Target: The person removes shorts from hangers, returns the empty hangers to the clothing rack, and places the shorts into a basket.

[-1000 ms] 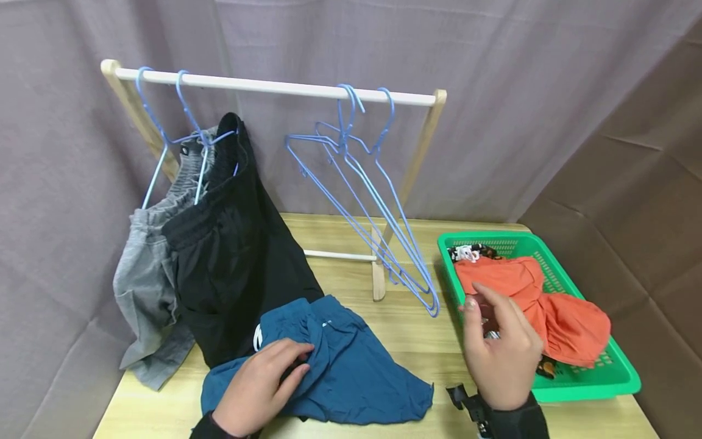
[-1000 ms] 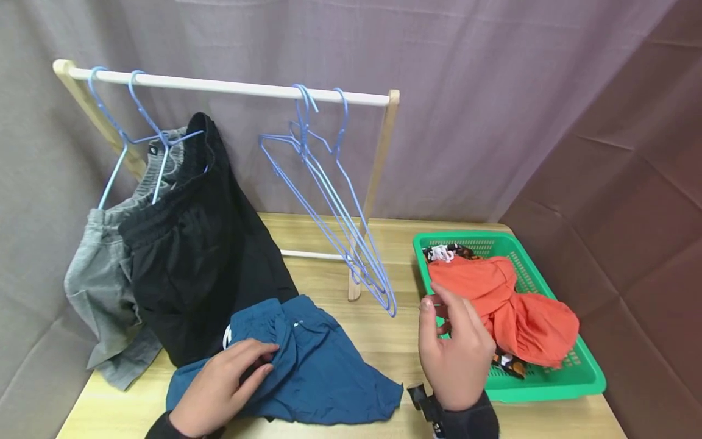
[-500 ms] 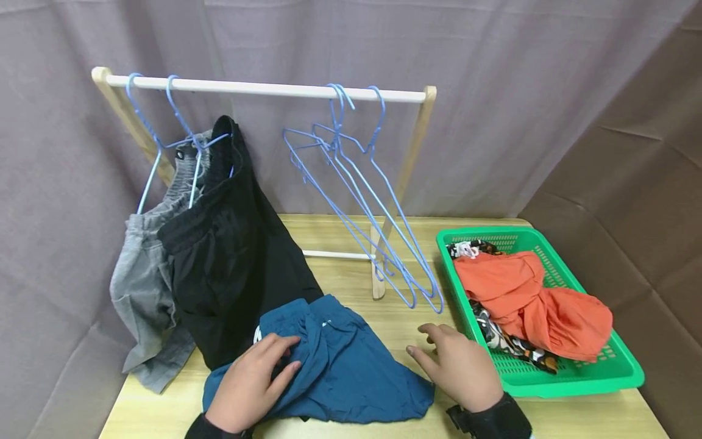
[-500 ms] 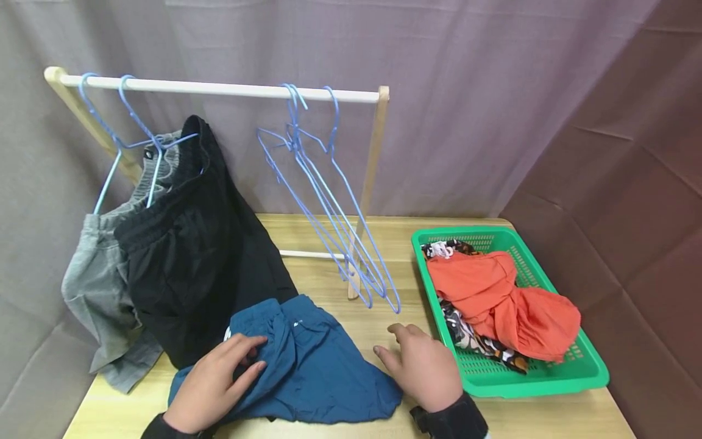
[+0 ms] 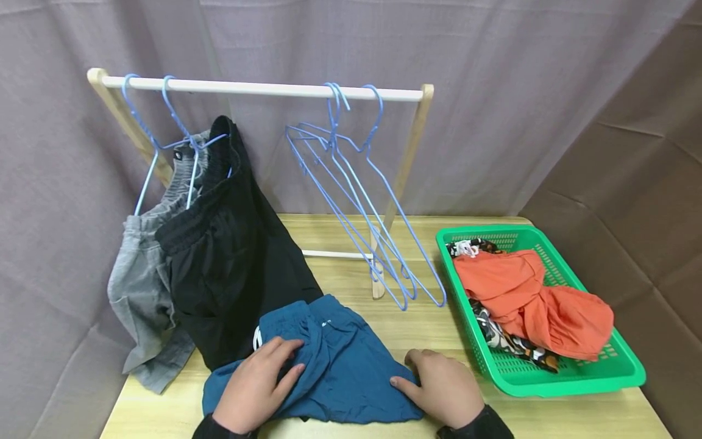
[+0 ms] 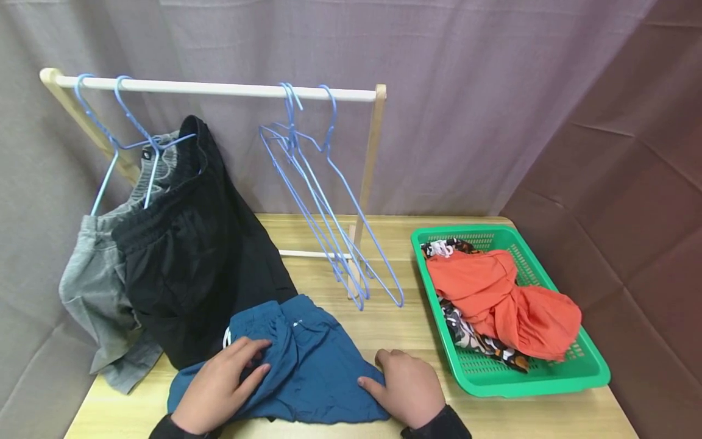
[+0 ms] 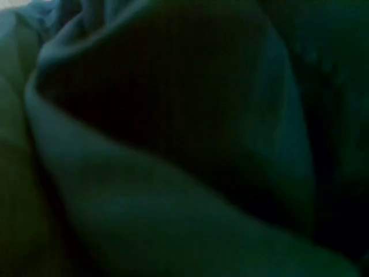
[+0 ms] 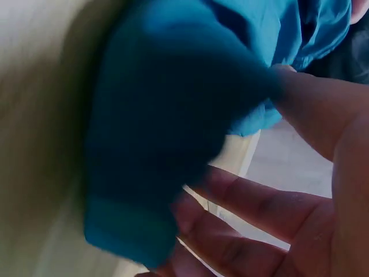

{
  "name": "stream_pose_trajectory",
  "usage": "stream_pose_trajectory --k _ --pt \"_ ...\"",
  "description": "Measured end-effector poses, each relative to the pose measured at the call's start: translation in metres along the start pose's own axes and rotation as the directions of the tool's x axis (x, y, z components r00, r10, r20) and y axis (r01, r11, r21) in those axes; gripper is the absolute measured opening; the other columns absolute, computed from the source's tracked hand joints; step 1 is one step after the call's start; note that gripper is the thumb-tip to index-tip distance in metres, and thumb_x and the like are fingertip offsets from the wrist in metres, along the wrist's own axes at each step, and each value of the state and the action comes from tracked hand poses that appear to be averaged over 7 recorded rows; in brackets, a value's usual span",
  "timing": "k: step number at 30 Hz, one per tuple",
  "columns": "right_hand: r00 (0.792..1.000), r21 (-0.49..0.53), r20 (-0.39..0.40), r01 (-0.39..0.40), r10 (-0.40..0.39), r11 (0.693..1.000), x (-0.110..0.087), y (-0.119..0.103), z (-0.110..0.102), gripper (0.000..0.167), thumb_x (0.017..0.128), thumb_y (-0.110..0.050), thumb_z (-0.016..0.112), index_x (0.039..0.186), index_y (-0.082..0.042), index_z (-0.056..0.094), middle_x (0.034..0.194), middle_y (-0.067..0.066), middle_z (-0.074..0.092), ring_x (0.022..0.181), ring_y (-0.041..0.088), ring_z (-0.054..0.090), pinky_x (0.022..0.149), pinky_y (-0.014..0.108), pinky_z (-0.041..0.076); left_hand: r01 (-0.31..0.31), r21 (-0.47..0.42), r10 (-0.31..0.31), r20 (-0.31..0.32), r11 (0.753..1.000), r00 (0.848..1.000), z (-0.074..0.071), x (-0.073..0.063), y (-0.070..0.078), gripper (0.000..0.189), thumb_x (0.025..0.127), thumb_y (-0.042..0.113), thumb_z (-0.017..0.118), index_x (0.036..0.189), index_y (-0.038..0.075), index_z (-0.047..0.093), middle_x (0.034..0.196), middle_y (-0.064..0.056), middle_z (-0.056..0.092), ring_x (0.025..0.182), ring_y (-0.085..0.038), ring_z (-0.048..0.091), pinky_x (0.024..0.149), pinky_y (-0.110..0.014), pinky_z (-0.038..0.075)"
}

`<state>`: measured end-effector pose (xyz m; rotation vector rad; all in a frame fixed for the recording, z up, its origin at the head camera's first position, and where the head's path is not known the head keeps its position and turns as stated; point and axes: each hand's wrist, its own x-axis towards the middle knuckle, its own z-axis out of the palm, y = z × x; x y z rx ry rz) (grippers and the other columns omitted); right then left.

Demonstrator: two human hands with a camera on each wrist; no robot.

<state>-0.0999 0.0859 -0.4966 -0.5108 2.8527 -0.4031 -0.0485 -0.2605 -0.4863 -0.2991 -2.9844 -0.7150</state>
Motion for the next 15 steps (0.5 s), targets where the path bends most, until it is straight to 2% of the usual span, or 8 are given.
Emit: stream_pose_trajectory --k 4,9,12,15 --pt "0.998 0.047 0.037 0.041 -0.043 0.998 -0.002 -0.004 0.008 0.038 0.087 -0.055 0.090 0.092 -0.023 0.070 0.067 -0.011 0.048 0.057 0.007 0.045 0.052 0.033 0.039 0.006 0.006 -0.006 0.028 1.000 1.000 0.005 -0.001 0.001 0.035 0.104 0.034 0.079 0.134 0.018 0.074 0.110 0.008 0.067 0.095 -0.007 0.063 0.086 -0.041 0.060" --pt "0.996 0.132 0.059 0.055 -0.063 0.990 -0.004 -0.002 0.015 0.030 0.090 -0.032 0.091 0.086 -0.023 0.063 0.064 -0.010 0.047 0.055 0.007 0.046 0.051 0.032 0.038 0.013 -0.003 -0.012 0.089 1.000 0.996 0.010 0.000 0.003 0.036 0.106 0.038 0.075 0.136 0.017 0.073 0.112 0.006 0.068 0.097 -0.010 0.063 0.089 -0.044 0.061" --pt "0.997 0.180 0.040 0.056 -0.064 0.982 -0.005 0.002 0.010 0.025 0.094 -0.021 0.085 0.085 -0.022 0.061 0.064 -0.010 0.047 0.057 0.006 0.045 0.053 0.031 0.039 0.010 -0.003 -0.009 0.124 1.000 0.992 0.011 0.000 0.005 0.039 0.107 0.040 0.074 0.137 0.016 0.072 0.113 0.005 0.068 0.098 -0.012 0.064 0.092 -0.045 0.061" --pt "0.999 0.261 0.004 0.048 -0.051 0.964 -0.006 0.005 -0.005 0.022 0.098 -0.016 0.079 0.087 -0.023 0.061 0.066 -0.011 0.046 0.059 0.005 0.044 0.056 0.029 0.038 -0.005 -0.008 0.006 0.140 1.000 0.990 0.011 0.001 0.008 0.040 0.107 0.041 0.073 0.137 0.015 0.072 0.113 0.005 0.068 0.098 -0.013 0.064 0.093 -0.046 0.061"
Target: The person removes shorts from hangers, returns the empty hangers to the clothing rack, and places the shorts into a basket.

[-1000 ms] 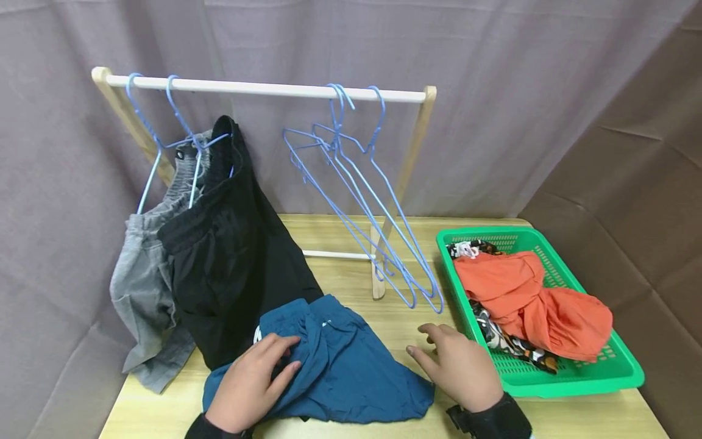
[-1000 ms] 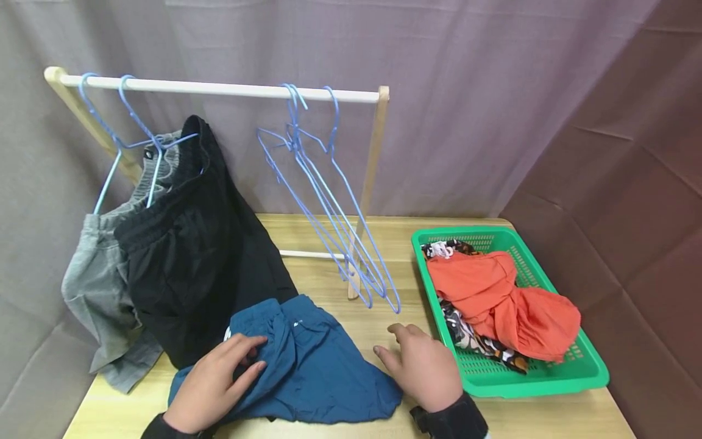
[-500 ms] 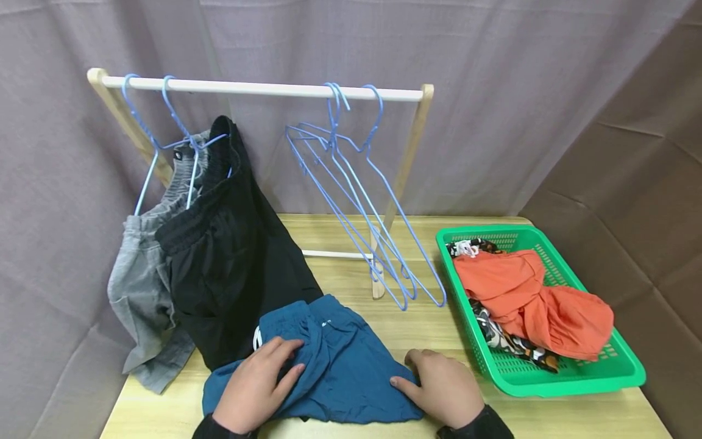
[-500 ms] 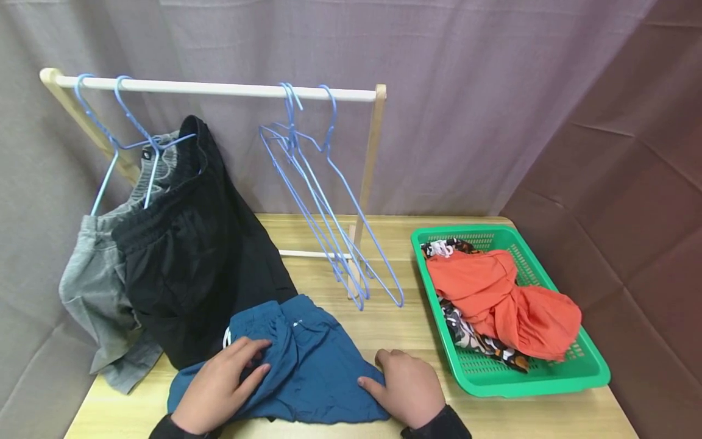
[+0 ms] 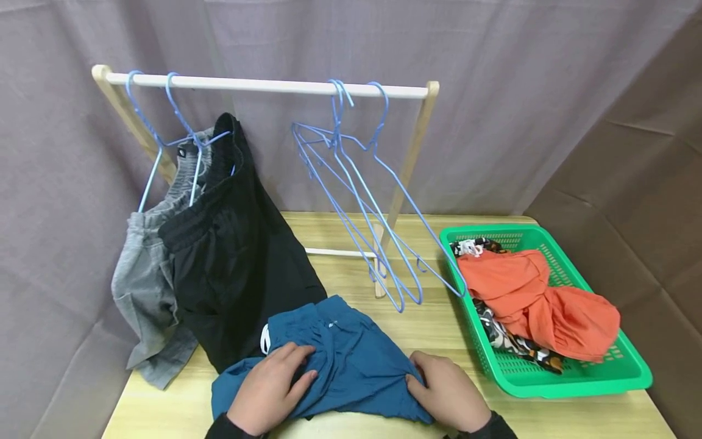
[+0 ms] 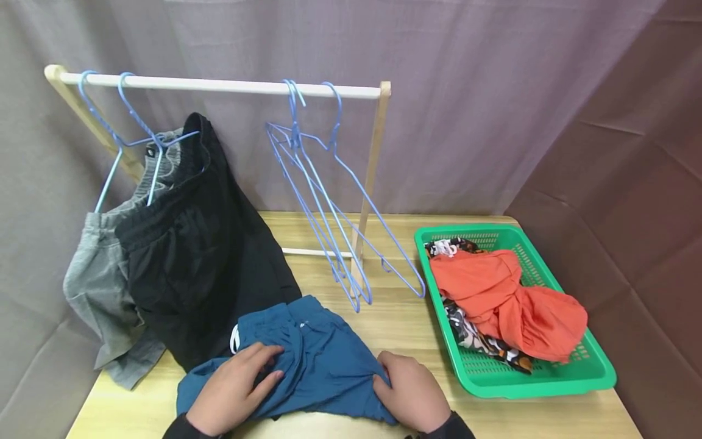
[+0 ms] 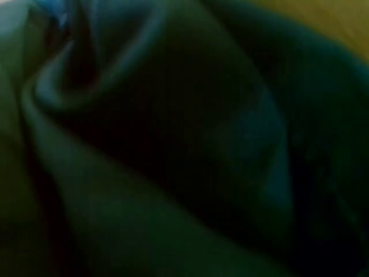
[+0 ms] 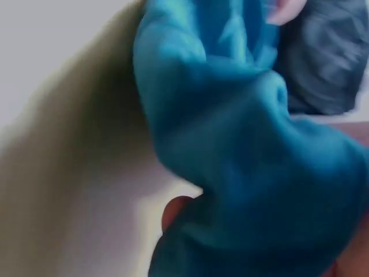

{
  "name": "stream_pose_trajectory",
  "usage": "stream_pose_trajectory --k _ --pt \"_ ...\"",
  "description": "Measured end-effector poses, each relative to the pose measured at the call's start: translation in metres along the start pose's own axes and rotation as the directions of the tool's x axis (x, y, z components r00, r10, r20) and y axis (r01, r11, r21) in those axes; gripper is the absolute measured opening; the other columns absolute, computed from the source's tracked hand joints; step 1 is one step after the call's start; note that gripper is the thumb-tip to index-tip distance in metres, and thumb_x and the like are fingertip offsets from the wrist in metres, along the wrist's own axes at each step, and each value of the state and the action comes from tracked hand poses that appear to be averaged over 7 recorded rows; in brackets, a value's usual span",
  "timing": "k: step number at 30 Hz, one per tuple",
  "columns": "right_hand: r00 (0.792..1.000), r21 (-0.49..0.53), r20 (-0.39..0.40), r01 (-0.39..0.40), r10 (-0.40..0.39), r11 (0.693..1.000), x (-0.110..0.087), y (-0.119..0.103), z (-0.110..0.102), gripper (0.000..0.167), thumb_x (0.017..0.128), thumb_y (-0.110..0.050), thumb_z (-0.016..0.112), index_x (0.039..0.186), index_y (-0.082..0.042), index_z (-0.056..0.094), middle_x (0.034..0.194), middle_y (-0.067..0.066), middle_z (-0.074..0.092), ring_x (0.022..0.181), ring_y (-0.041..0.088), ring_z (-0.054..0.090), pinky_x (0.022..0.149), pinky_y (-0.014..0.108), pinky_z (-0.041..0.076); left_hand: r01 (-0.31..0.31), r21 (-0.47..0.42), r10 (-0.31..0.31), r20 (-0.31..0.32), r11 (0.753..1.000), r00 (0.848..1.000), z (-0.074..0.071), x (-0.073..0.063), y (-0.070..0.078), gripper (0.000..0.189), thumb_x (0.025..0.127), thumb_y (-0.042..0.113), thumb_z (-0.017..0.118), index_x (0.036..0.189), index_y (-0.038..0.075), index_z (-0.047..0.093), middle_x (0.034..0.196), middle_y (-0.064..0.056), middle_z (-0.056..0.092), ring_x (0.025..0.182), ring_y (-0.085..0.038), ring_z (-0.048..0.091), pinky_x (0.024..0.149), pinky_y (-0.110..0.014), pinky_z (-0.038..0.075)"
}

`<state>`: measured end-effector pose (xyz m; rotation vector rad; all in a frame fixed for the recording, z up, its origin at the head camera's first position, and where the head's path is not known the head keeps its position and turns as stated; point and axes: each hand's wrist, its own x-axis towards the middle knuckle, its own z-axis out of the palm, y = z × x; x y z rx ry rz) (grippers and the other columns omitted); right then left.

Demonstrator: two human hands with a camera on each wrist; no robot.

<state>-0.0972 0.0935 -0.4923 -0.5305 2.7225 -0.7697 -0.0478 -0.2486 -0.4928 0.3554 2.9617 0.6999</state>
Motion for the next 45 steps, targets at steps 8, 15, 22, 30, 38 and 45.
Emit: stream_pose_trajectory --k 8,15,22,30,38,45 --pt "0.966 0.185 -0.258 0.034 0.016 0.982 -0.012 -0.019 -0.049 0.012 0.107 -0.015 0.072 0.101 -0.025 0.068 0.087 -0.014 0.062 0.080 0.007 0.057 0.072 0.030 0.045 -0.134 -0.051 0.135 0.022 0.990 0.991 0.009 0.003 0.018 0.042 0.110 0.039 0.068 0.145 0.016 0.068 0.123 0.003 0.070 0.109 -0.015 0.068 0.097 -0.047 0.061" --pt "0.902 0.282 -0.432 0.140 -0.005 0.949 -0.020 -0.050 -0.056 0.017 0.106 -0.009 0.072 0.111 -0.025 0.071 0.106 -0.013 0.072 0.095 0.009 0.067 0.080 0.031 0.052 -0.341 -0.129 0.348 0.037 0.931 0.937 0.026 0.009 0.045 0.047 0.114 0.036 0.062 0.154 0.012 0.060 0.130 0.001 0.070 0.111 -0.010 0.069 0.094 -0.037 0.061" --pt "0.868 0.144 -0.425 0.344 -0.256 0.928 -0.007 -0.071 -0.026 0.023 0.103 -0.012 0.077 0.118 -0.028 0.071 0.121 -0.016 0.070 0.110 0.008 0.069 0.093 0.035 0.059 -0.332 -0.134 0.337 0.012 0.934 0.941 0.018 0.008 0.037 0.041 0.113 0.027 0.063 0.152 0.012 0.064 0.136 0.002 0.072 0.119 -0.013 0.070 0.099 -0.043 0.060" --pt "0.945 -0.095 -0.139 0.285 -0.297 0.954 0.001 -0.086 0.015 0.046 0.094 -0.053 0.086 0.133 -0.031 0.076 0.157 0.007 0.053 0.150 0.041 0.044 0.111 0.072 0.045 -0.129 -0.073 0.116 -0.160 0.989 0.980 -0.011 -0.004 0.000 0.027 0.104 0.020 0.078 0.131 0.015 0.077 0.117 0.007 0.075 0.104 -0.008 0.069 0.094 -0.045 0.062" --pt "0.976 -0.253 0.022 0.213 -0.215 0.944 0.016 -0.076 0.038 0.099 0.069 -0.080 0.091 0.151 -0.030 0.068 0.173 0.020 0.031 0.156 0.067 0.016 0.095 0.095 0.033 -0.080 -0.084 0.062 -0.191 0.993 0.980 -0.018 -0.007 -0.012 0.026 0.103 0.018 0.081 0.128 0.013 0.078 0.113 0.009 0.074 0.101 -0.007 0.068 0.095 -0.044 0.062" --pt "0.971 -0.297 0.068 0.239 -0.229 0.925 0.024 -0.066 0.054 0.112 0.062 -0.083 0.093 0.158 -0.035 0.059 0.176 0.020 0.026 0.152 0.072 0.019 0.090 0.095 0.037 -0.057 -0.107 0.039 -0.166 0.993 0.985 -0.015 -0.007 -0.014 0.027 0.103 0.019 0.080 0.129 0.014 0.077 0.114 0.007 0.074 0.100 -0.006 0.068 0.093 -0.044 0.062"
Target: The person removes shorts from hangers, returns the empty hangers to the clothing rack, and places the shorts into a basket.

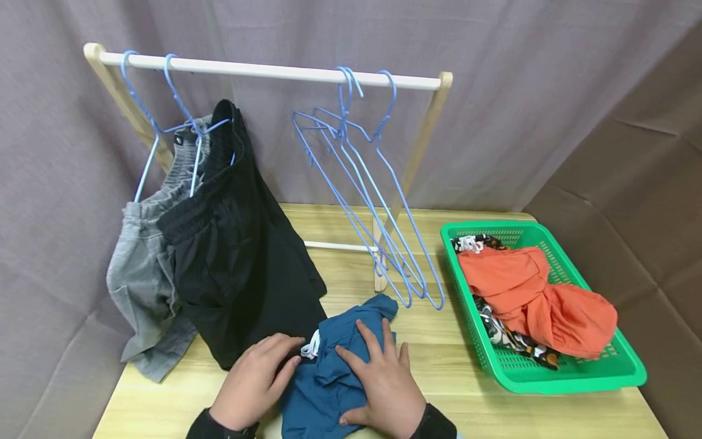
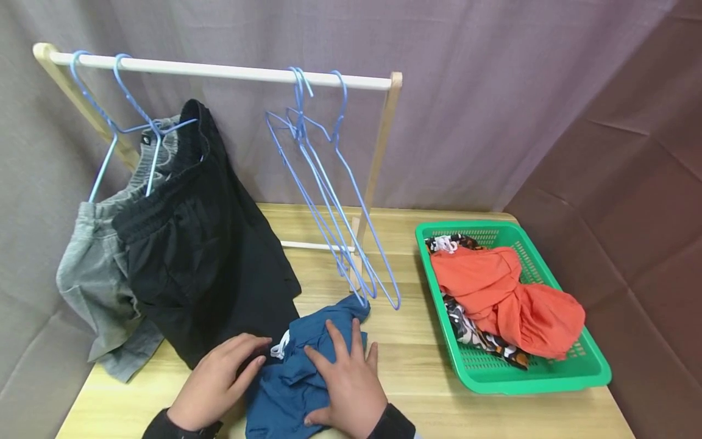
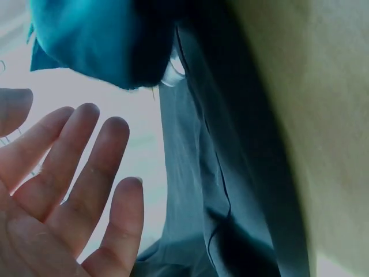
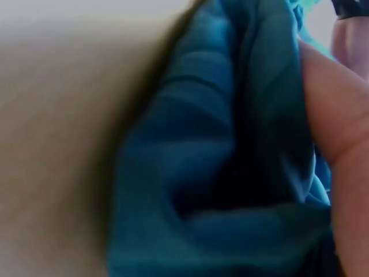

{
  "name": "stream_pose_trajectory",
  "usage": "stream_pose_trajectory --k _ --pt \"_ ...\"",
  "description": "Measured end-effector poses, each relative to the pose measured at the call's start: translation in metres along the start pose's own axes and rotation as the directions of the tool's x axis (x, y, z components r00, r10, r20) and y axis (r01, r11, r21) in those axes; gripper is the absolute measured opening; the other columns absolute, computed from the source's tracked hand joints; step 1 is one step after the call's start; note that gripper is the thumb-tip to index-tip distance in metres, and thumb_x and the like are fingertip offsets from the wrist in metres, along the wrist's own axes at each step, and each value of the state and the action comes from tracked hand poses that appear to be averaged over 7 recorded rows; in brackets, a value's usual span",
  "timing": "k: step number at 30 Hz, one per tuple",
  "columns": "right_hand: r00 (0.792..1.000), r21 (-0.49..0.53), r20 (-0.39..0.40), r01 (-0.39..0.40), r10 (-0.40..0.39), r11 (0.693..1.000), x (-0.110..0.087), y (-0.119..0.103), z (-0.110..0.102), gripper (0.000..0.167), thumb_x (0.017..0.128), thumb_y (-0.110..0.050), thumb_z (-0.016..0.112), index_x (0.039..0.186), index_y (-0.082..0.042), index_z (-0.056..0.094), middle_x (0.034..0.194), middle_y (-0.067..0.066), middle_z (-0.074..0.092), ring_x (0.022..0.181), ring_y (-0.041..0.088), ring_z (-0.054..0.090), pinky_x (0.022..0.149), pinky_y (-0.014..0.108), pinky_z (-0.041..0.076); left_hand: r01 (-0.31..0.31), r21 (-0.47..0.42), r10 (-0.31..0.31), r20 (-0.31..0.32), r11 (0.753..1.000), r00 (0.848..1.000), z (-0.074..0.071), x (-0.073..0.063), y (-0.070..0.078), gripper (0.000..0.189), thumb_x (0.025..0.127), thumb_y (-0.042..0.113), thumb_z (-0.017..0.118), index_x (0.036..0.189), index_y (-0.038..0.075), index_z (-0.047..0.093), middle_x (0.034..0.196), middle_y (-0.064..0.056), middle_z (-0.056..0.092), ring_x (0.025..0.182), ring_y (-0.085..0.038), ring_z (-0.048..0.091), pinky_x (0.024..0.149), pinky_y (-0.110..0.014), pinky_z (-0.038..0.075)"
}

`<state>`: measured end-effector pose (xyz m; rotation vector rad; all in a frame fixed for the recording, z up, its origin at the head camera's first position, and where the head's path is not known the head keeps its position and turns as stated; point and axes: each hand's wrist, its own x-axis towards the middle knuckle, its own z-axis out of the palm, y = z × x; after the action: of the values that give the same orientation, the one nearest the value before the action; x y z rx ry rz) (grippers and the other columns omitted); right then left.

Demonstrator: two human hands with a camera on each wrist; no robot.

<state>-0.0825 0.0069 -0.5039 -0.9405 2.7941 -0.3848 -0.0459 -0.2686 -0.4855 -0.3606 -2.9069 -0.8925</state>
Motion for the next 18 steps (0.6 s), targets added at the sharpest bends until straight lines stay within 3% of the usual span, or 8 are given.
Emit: stream_pose_trajectory --k 5,9,13,18 --pt "1.000 -0.014 0.026 -0.002 0.002 1.000 0.005 0.003 0.007 0.116 0.061 -0.079 0.096 0.160 -0.035 0.056 0.174 0.022 0.027 0.140 0.067 0.042 0.084 0.077 0.055 -0.002 -0.009 0.002 0.011 1.000 1.000 0.002 0.001 0.000 0.027 0.103 0.020 0.080 0.130 0.013 0.077 0.115 0.004 0.075 0.102 -0.007 0.068 0.094 -0.044 0.062" --pt "1.000 -0.013 0.021 0.004 -0.004 1.000 0.008 0.003 0.006 0.114 0.062 -0.073 0.099 0.160 -0.031 0.057 0.169 0.025 0.033 0.126 0.058 0.055 0.080 0.061 0.062 -0.019 -0.004 0.019 0.008 1.000 1.000 0.004 0.001 0.001 0.027 0.103 0.020 0.080 0.129 0.013 0.078 0.114 0.006 0.074 0.101 -0.006 0.067 0.093 -0.042 0.062" --pt "1.000 0.001 -0.013 -0.010 0.010 1.000 0.010 0.002 0.004 0.098 0.069 -0.060 0.102 0.153 -0.027 0.064 0.160 0.027 0.043 0.117 0.051 0.059 0.083 0.054 0.063 -0.040 -0.001 0.040 0.007 0.999 0.999 0.006 0.001 0.002 0.026 0.103 0.019 0.080 0.128 0.014 0.078 0.114 0.008 0.074 0.101 -0.006 0.067 0.093 -0.041 0.061" --pt "0.995 0.011 -0.094 -0.025 0.026 1.000 0.012 0.005 0.005 0.071 0.078 -0.030 0.100 0.142 -0.024 0.071 0.148 0.023 0.055 0.112 0.046 0.064 0.087 0.054 0.061 -0.059 0.002 0.059 0.007 0.998 0.998 0.008 0.002 0.004 0.025 0.103 0.019 0.080 0.127 0.015 0.078 0.113 0.009 0.074 0.101 -0.006 0.067 0.093 -0.041 0.061"
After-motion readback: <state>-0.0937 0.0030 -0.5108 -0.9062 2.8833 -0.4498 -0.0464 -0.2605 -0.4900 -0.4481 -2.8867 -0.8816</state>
